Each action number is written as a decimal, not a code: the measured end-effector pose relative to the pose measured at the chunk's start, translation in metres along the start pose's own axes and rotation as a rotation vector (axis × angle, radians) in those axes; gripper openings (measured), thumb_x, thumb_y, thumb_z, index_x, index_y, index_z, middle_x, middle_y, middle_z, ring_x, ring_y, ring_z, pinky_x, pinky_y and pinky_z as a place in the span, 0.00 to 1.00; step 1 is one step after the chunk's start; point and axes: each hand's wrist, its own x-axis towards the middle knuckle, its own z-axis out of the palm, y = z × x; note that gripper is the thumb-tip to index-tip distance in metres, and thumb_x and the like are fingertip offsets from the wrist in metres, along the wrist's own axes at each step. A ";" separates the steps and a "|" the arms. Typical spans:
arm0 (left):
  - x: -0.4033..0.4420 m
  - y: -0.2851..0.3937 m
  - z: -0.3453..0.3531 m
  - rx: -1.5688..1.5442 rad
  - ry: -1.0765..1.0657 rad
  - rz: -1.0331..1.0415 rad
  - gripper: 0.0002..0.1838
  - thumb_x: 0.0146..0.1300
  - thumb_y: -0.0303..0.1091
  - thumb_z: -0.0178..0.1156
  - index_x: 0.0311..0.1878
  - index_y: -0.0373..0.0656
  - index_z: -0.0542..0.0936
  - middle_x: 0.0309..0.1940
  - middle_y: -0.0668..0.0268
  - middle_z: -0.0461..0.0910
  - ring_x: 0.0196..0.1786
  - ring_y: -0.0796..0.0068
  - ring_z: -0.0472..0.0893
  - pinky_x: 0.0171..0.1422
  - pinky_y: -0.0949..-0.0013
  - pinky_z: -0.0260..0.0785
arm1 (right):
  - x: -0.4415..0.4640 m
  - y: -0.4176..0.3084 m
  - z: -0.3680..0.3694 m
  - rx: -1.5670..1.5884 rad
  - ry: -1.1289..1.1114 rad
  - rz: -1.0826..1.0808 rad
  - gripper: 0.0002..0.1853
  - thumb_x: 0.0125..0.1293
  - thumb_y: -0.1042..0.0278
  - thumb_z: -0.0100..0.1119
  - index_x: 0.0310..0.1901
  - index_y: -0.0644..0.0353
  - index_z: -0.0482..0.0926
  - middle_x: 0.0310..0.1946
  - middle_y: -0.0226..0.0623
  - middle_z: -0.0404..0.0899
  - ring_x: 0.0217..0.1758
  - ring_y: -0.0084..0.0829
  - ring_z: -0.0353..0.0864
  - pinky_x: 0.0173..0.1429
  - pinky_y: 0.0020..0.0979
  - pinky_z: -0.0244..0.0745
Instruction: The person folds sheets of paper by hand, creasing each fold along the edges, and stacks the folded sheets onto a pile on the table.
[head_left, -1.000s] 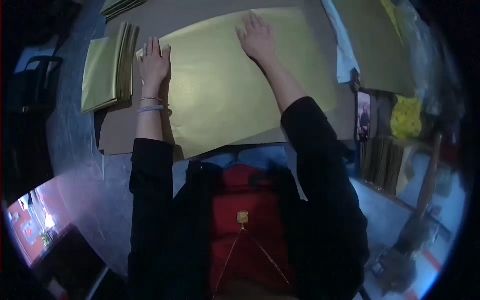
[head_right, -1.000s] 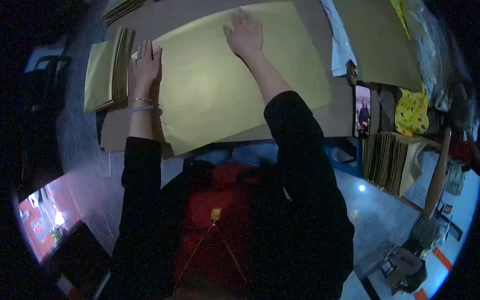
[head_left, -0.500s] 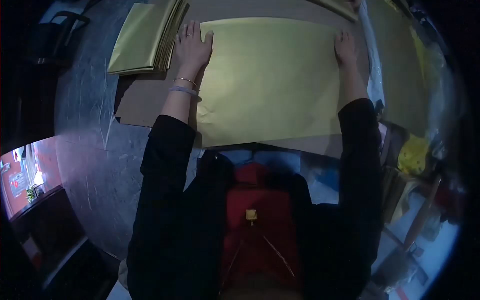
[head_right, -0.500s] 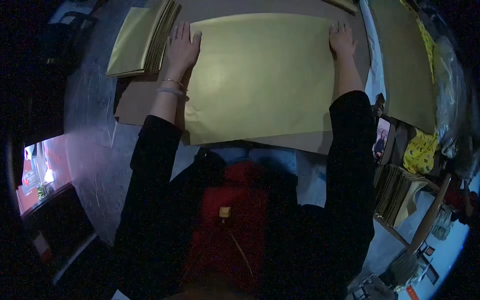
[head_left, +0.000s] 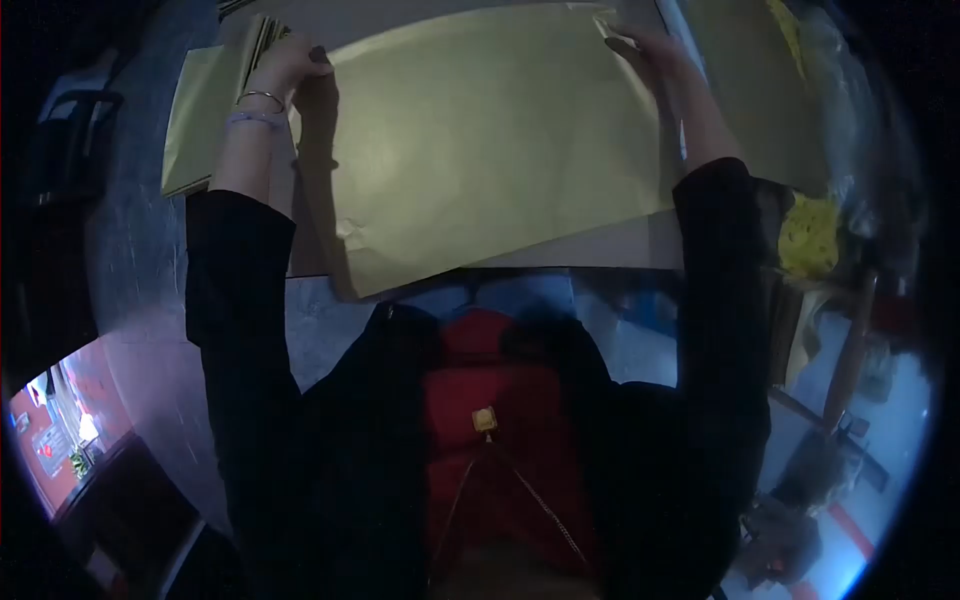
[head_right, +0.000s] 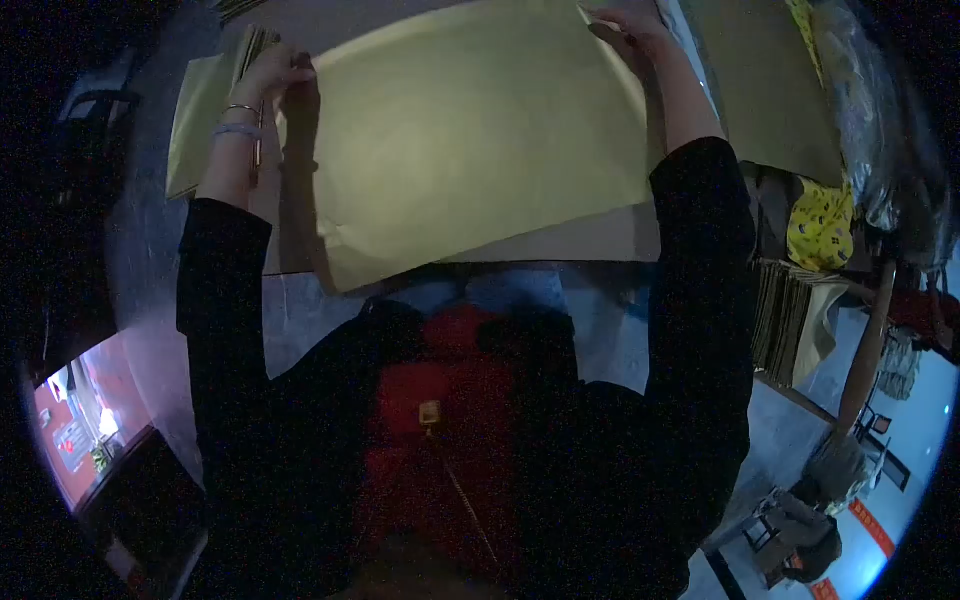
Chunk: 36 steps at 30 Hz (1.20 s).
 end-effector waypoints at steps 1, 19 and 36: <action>0.016 -0.029 0.011 -0.136 -0.089 0.043 0.24 0.50 0.48 0.70 0.38 0.35 0.77 0.35 0.52 0.81 0.40 0.56 0.81 0.43 0.57 0.72 | 0.025 0.014 0.013 -0.137 -0.085 0.116 0.17 0.63 0.62 0.62 0.49 0.64 0.79 0.39 0.36 0.80 0.43 0.26 0.79 0.53 0.25 0.75; 0.068 0.095 0.016 -0.330 0.543 0.284 0.22 0.61 0.43 0.62 0.54 0.41 0.75 0.46 0.52 0.79 0.48 0.52 0.79 0.50 0.58 0.71 | -0.149 0.013 -0.007 -0.407 0.221 0.261 0.21 0.61 0.55 0.60 0.43 0.70 0.79 0.34 0.37 0.81 0.34 0.27 0.79 0.40 0.28 0.74; -0.227 0.259 0.072 0.079 0.221 0.706 0.29 0.58 0.36 0.58 0.64 0.41 0.67 0.62 0.54 0.68 0.61 0.50 0.72 0.58 0.59 0.71 | -0.334 0.023 0.162 0.745 0.220 0.570 0.17 0.72 0.68 0.48 0.58 0.66 0.68 0.54 0.40 0.74 0.58 0.34 0.73 0.62 0.38 0.70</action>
